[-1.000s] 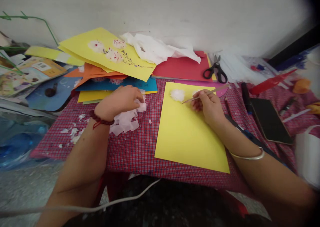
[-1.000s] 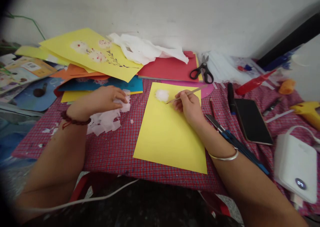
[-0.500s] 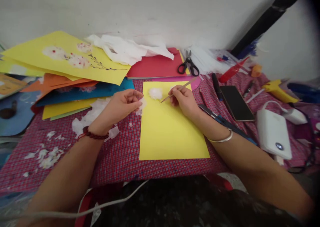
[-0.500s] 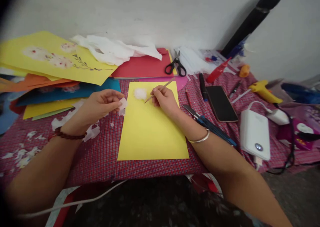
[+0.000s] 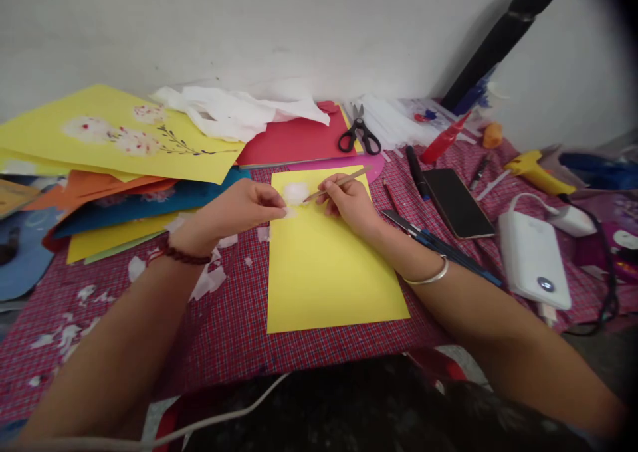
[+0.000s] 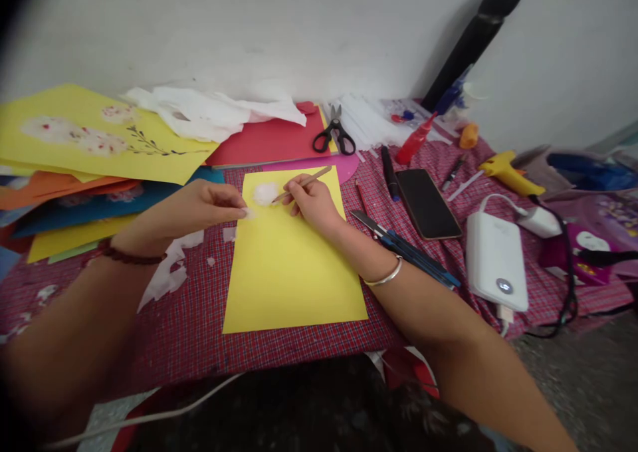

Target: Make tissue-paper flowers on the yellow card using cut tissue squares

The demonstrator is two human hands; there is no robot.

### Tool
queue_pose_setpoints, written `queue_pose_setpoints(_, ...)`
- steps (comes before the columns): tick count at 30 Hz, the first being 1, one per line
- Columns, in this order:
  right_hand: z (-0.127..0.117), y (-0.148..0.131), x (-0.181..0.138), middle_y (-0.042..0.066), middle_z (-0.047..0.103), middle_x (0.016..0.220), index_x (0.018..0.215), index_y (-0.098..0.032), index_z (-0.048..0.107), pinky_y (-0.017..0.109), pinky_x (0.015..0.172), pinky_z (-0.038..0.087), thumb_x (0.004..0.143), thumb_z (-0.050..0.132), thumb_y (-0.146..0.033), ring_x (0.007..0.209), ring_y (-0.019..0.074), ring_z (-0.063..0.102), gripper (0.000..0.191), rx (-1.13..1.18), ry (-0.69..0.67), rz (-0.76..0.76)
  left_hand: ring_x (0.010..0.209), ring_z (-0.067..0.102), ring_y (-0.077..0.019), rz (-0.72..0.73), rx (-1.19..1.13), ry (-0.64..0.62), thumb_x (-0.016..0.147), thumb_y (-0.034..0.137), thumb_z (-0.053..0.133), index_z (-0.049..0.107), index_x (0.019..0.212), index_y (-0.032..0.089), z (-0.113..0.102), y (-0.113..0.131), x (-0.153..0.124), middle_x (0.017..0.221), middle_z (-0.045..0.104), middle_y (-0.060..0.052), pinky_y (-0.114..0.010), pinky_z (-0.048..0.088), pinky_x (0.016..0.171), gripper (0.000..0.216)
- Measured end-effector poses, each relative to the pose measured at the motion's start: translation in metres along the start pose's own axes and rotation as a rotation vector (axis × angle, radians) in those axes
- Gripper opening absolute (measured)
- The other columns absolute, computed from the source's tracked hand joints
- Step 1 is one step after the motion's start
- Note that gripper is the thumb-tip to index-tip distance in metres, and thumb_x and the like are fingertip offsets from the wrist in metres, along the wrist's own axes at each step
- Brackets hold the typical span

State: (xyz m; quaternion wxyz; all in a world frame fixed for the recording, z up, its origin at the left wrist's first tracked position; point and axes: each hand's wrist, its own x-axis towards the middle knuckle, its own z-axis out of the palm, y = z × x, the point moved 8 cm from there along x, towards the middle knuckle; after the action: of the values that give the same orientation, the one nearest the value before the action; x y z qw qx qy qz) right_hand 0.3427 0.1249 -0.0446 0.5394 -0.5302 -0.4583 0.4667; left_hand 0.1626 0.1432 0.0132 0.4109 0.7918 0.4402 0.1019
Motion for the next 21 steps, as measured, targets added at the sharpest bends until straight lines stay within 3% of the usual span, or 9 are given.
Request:
queue_pose_setpoints(4, -0.001, 0.002, 0.002, -0.003, 0.066, 0.063, 0.082, -0.017, 0.057, 0.015, 0.034, 0.034, 0.097, 0.054, -0.020, 0.037, 0.0051, 0.053, 0.015, 0.017, 0.010, 0.004, 0.067, 0.057, -0.0135, 0.000, 0.169, -0.045, 0.074, 0.030, 0.062, 0.071, 0.072, 0.016, 0.020, 0.009, 0.024, 0.070, 0.067, -0.001, -0.026, 0.040, 0.063, 0.016)
queue_pose_setpoints(9, -0.006, 0.001, 0.002, -0.004, 0.064, 0.062, 0.082, -0.018, 0.056, 0.015, 0.034, 0.035, 0.097, 0.058, -0.033, 0.038, 0.0054, 0.053, 0.021, 0.041, 0.033, -0.045, 0.070, 0.060, -0.0152, -0.024, 0.344, 0.144, 0.073, 0.021, 0.061, 0.067, 0.072, 0.016, 0.031, -0.003, 0.042, 0.075, 0.070, -0.004, -0.028, 0.040, 0.065, 0.007)
queue_pose_setpoints(14, -0.008, -0.006, -0.002, -0.004, 0.061, 0.056, 0.078, -0.020, 0.053, 0.015, 0.036, 0.038, 0.098, 0.055, -0.041, 0.039, 0.0063, 0.055, 0.029, 0.061, 0.036, -0.107, 0.066, 0.057, -0.0144, -0.036, 0.332, 0.238, 0.074, 0.020, 0.061, 0.064, 0.070, 0.018, 0.031, -0.012, 0.043, 0.074, 0.070, -0.004, -0.029, 0.041, 0.065, 0.006)
queue_pose_setpoints(21, 0.002, -0.002, -0.005, -0.004, 0.064, 0.061, 0.081, -0.018, 0.056, 0.015, 0.039, 0.042, 0.096, 0.061, -0.038, 0.040, 0.0053, 0.056, 0.025, -0.073, -0.043, -0.107, 0.071, 0.061, -0.0161, -0.035, 0.309, 0.239, 0.076, 0.020, 0.058, 0.067, 0.075, 0.017, 0.030, -0.011, 0.041, 0.081, 0.073, -0.006, -0.029, 0.042, 0.065, 0.010)
